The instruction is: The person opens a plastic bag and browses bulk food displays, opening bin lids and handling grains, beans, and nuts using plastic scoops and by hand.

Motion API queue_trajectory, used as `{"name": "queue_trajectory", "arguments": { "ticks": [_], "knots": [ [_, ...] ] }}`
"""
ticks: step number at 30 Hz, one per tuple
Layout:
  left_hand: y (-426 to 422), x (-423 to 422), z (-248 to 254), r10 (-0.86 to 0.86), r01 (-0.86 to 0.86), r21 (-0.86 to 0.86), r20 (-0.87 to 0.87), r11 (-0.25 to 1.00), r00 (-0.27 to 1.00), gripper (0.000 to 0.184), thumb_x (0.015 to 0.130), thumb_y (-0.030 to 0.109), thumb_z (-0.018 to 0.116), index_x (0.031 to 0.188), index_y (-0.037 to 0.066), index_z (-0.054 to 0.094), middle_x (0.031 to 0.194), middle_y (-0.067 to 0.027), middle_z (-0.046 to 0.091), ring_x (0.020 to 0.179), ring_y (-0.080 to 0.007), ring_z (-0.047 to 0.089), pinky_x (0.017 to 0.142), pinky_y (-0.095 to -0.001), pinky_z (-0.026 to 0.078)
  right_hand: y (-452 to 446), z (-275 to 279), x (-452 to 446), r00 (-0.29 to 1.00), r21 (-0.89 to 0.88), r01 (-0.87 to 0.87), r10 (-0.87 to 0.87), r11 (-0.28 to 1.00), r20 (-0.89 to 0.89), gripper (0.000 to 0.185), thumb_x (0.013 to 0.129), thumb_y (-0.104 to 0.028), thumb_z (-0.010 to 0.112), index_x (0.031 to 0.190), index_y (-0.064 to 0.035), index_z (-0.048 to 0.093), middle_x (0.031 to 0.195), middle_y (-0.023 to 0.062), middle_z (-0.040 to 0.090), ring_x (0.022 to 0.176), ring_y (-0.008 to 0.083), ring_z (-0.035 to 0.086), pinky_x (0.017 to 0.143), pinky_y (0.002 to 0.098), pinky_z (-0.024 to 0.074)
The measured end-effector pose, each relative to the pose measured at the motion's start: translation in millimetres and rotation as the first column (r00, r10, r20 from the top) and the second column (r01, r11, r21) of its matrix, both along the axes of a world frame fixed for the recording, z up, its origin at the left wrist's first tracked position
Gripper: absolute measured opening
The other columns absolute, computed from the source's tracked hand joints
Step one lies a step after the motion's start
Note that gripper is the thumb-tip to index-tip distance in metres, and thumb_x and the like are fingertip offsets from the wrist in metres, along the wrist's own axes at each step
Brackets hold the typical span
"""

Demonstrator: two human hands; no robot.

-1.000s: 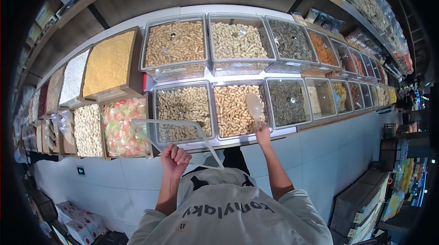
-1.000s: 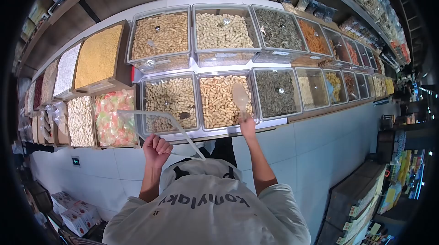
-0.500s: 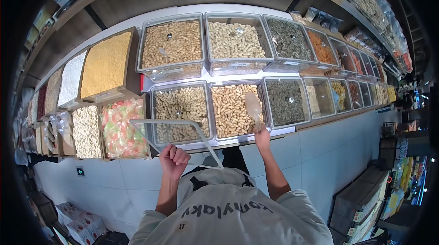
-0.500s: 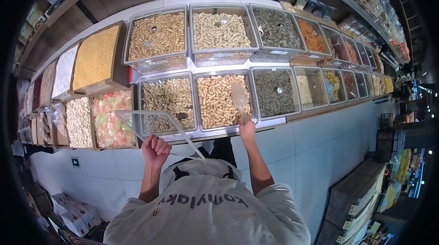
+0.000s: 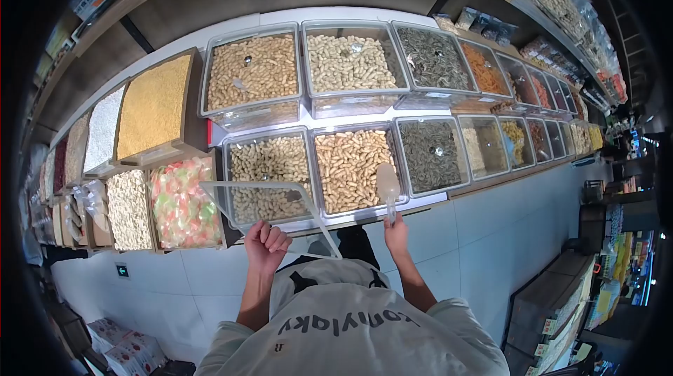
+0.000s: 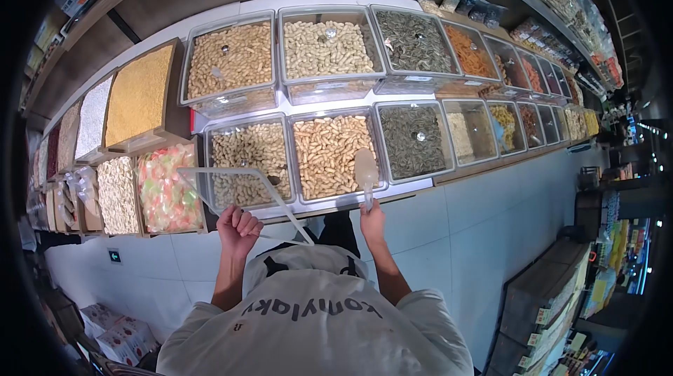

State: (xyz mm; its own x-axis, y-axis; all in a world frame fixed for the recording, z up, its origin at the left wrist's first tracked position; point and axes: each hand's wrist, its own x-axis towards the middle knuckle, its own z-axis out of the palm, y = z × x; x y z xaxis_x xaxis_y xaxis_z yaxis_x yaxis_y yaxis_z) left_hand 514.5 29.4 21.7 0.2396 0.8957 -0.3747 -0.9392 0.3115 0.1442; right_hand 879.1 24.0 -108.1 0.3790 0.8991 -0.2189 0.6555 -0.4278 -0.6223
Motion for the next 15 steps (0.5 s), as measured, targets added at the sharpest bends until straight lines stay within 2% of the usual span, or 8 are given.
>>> {"name": "queue_trajectory", "arguments": {
  "ticks": [1, 3, 6, 7, 9, 10, 13, 15],
  "knots": [
    [1, 2, 0, -0.003, 0.003, 0.001, 0.0, 1.0, 1.0, 0.048, 0.099, 0.028, 0.044, 0.055, 0.015, 0.031, 0.048, 0.0022, 0.028, 0.043, -0.011, 0.029, 0.053, -0.0297, 0.028, -3, 1, -2, 1.0, 0.001, 0.003, -0.003, 1.0, 0.0, 0.039, 0.091, -0.021, 0.064, 0.123, -0.0007, 0.055, 0.068, 0.0219, 0.062, 0.065, 0.0418, 0.063, 0.061, 0.0495, 0.0482],
    [2, 5, -1, -0.013, 0.013, 0.018, 0.008, 1.0, 1.0, 0.048, 0.1, 0.029, 0.044, 0.056, 0.015, 0.031, 0.048, 0.0019, 0.028, 0.044, -0.0112, 0.029, 0.054, -0.0296, 0.029, -11, 2, -9, 0.978, -0.015, -0.207, 0.207, 0.978, 0.031, 0.039, 0.09, -0.019, 0.065, 0.122, 0.0, 0.055, 0.067, 0.0217, 0.061, 0.065, 0.0417, 0.063, 0.06, 0.0498, 0.048],
    [4, 8, -1, -0.02, 0.02, 0.001, 0.0, 1.0, 1.0, 0.048, 0.1, 0.029, 0.043, 0.056, 0.015, 0.031, 0.048, 0.0016, 0.029, 0.044, -0.0114, 0.029, 0.054, -0.0297, 0.03, -1, -7, -1, 0.962, 0.051, -0.264, 0.26, 0.963, 0.077, 0.039, 0.089, -0.019, 0.066, 0.121, 0.0002, 0.056, 0.068, 0.0227, 0.063, 0.067, 0.0432, 0.063, 0.062, 0.0507, 0.0486],
    [4, 8, -1, -0.018, 0.018, 0.0, 0.0, 1.0, 1.0, 0.048, 0.1, 0.029, 0.043, 0.056, 0.015, 0.031, 0.048, 0.0016, 0.029, 0.044, -0.0114, 0.029, 0.054, -0.0297, 0.03, 7, -1, -1, 0.962, 0.051, -0.266, 0.261, 0.963, 0.077, 0.039, 0.089, -0.019, 0.066, 0.121, 0.0002, 0.056, 0.068, 0.0227, 0.063, 0.067, 0.0432, 0.063, 0.062, 0.0507, 0.0486],
    [4, 8, -1, -0.027, 0.027, 0.015, -0.001, 1.0, 1.0, 0.048, 0.101, 0.03, 0.042, 0.057, 0.015, 0.031, 0.049, 0.0014, 0.029, 0.045, -0.0117, 0.029, 0.055, -0.0296, 0.031, 35, 9, 0, 0.996, 0.032, -0.065, 0.062, 0.997, 0.067, 0.037, 0.089, -0.018, 0.066, 0.119, 0.0011, 0.056, 0.071, 0.0243, 0.064, 0.071, 0.0455, 0.064, 0.064, 0.052, 0.0497],
    [4, 8, -1, -0.026, 0.026, 0.015, -0.003, 1.0, 1.0, 0.048, 0.101, 0.03, 0.042, 0.057, 0.015, 0.031, 0.049, 0.0014, 0.029, 0.045, -0.0117, 0.029, 0.055, -0.0296, 0.031, 46, 8, 1, 0.997, 0.083, -0.055, 0.051, 0.995, 0.051, 0.034, 0.088, -0.017, 0.065, 0.115, 0.0024, 0.056, 0.077, 0.0266, 0.065, 0.077, 0.0472, 0.064, 0.068, 0.0531, 0.0503],
    [4, 8, -1, -0.036, 0.036, 0.03, -0.01, 0.999, 0.999, 0.048, 0.101, 0.031, 0.042, 0.057, 0.015, 0.03, 0.049, 0.0014, 0.029, 0.045, -0.0117, 0.029, 0.055, -0.0294, 0.031, 74, 5, -1, 0.986, 0.076, -0.16, 0.163, 0.984, -0.024, 0.036, 0.088, -0.017, 0.066, 0.115, 0.004, 0.056, 0.085, 0.0321, 0.065, 0.084, 0.0501, 0.063, 0.073, 0.0558, 0.0507],
    [4, 8, 1, -0.036, 0.036, 0.03, -0.016, 0.999, 0.999, 0.049, 0.101, 0.031, 0.042, 0.057, 0.015, 0.03, 0.048, 0.0015, 0.028, 0.045, -0.0116, 0.028, 0.055, -0.0293, 0.031, 87, 7, -5, 0.975, 0.075, -0.222, 0.22, 0.972, 0.033, 0.034, 0.088, -0.017, 0.066, 0.113, 0.0037, 0.056, 0.086, 0.0321, 0.065, 0.085, 0.0494, 0.063, 0.075, 0.0556, 0.0509]
  ]
}}
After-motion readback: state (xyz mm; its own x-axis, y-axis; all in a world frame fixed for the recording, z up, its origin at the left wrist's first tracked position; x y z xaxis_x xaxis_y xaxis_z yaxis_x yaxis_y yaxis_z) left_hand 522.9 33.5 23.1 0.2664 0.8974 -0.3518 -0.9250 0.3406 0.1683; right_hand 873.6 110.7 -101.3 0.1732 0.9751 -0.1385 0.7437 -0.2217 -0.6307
